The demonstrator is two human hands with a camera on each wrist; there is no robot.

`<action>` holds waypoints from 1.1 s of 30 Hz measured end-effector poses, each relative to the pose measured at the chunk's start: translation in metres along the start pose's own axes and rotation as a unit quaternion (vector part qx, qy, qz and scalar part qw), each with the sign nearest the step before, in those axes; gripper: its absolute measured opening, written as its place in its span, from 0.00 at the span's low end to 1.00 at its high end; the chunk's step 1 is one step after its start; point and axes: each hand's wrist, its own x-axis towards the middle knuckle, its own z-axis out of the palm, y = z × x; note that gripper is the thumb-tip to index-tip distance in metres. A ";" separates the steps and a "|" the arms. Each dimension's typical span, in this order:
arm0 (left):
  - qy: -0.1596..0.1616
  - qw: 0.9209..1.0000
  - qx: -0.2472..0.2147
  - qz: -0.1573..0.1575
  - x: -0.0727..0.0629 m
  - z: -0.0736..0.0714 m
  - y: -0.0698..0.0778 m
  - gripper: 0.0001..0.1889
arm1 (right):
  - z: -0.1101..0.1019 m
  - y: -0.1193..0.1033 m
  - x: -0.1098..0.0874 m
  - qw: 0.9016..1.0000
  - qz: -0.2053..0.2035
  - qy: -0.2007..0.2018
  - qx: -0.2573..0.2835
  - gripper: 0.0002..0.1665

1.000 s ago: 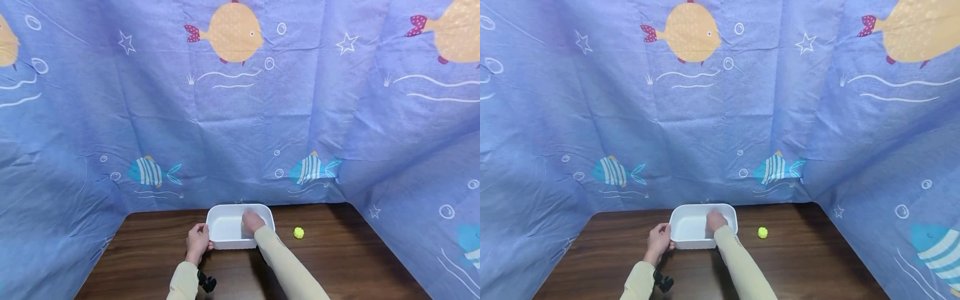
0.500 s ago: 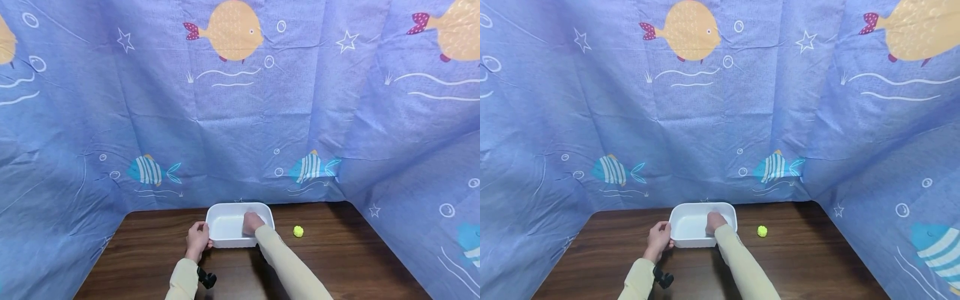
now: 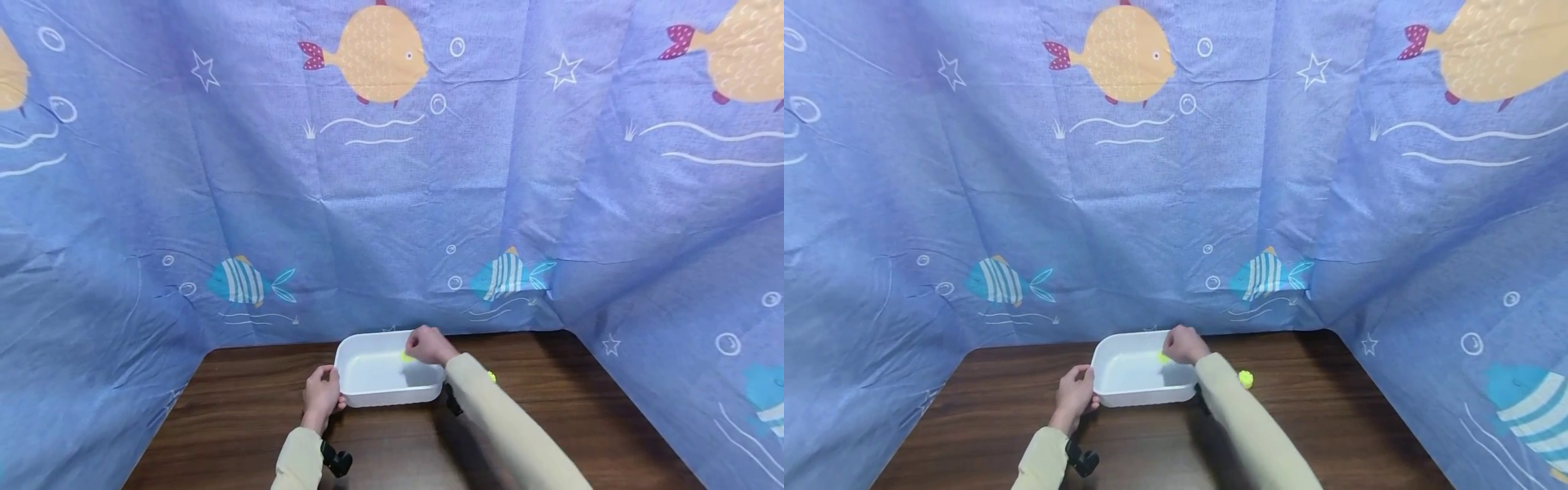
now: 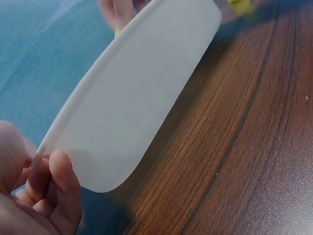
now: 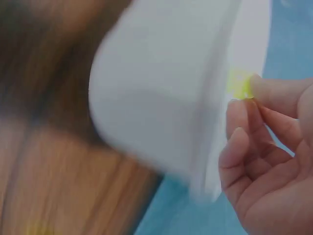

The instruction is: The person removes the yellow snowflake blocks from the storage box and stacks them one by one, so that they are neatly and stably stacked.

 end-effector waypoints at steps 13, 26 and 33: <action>0.016 1.000 -0.002 0.010 0.001 0.001 0.001 0.19 | -0.059 0.107 -0.039 0.992 0.068 0.044 0.094 0.06; 0.024 0.999 0.028 0.029 0.003 0.006 -0.003 0.19 | -0.062 0.158 -0.077 0.965 0.118 -0.025 0.235 0.05; 0.029 0.998 0.035 0.042 0.004 0.010 -0.005 0.19 | -0.058 0.162 -0.086 0.955 0.154 -0.048 0.248 0.06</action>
